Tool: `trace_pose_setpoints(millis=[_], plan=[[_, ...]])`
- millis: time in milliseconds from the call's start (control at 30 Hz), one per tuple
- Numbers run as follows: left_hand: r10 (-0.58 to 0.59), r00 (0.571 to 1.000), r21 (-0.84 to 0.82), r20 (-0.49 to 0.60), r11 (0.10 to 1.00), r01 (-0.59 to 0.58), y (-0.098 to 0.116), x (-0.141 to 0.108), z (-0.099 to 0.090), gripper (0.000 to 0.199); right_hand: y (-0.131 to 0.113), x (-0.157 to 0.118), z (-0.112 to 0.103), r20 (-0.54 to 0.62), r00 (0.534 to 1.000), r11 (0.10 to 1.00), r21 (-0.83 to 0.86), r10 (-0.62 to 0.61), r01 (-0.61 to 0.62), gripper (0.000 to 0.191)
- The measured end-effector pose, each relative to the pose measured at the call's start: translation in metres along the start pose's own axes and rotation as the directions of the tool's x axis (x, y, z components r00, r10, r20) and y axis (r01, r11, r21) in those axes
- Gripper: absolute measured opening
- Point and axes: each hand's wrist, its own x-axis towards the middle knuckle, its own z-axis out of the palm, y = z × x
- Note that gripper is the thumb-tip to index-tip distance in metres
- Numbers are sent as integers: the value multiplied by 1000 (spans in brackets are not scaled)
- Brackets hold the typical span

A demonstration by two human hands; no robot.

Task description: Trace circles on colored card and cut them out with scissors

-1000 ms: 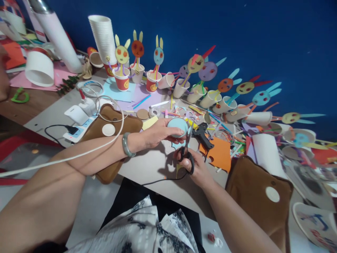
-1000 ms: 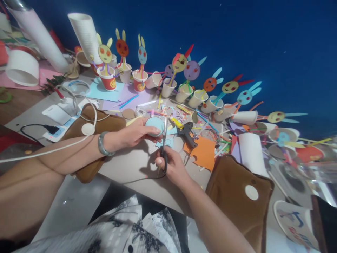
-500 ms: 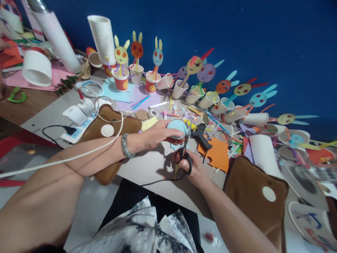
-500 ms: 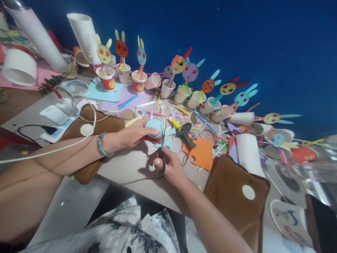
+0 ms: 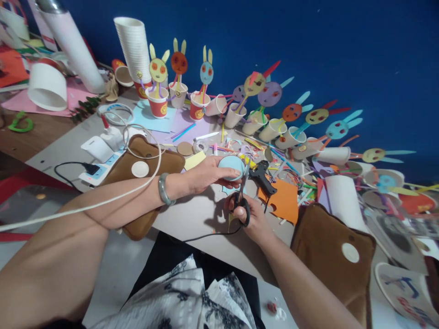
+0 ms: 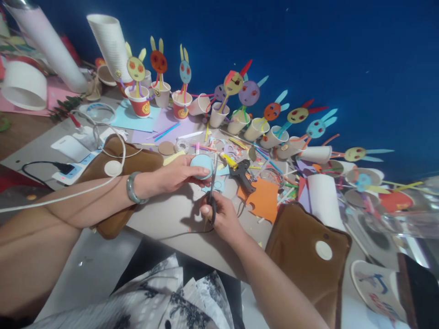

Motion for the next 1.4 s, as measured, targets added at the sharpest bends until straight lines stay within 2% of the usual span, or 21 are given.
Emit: trace_pose_setpoints(millis=[367, 1033, 1233, 1400], plan=[[4, 1000, -13, 28, 1000, -4, -2, 0, -1, 26, 2, -1, 1, -3, 1000, 1000, 4, 18, -18, 65], [-2, 1000, -50, 2, 999, 2, -3, 2, -1, 19, 7, -1, 2, -43, 999, 1000, 7, 19, -19, 65], [-9, 999, -59, -33, 998, 7, -2, 1, 1, 10, 10, -1, 2, -51, 999, 1000, 26, 10, -9, 64], [14, 1000, -64, 3, 998, -14, -3, 2, 0, 15, 7, 0, 2, -63, 998, 1000, -4, 0, -1, 65]])
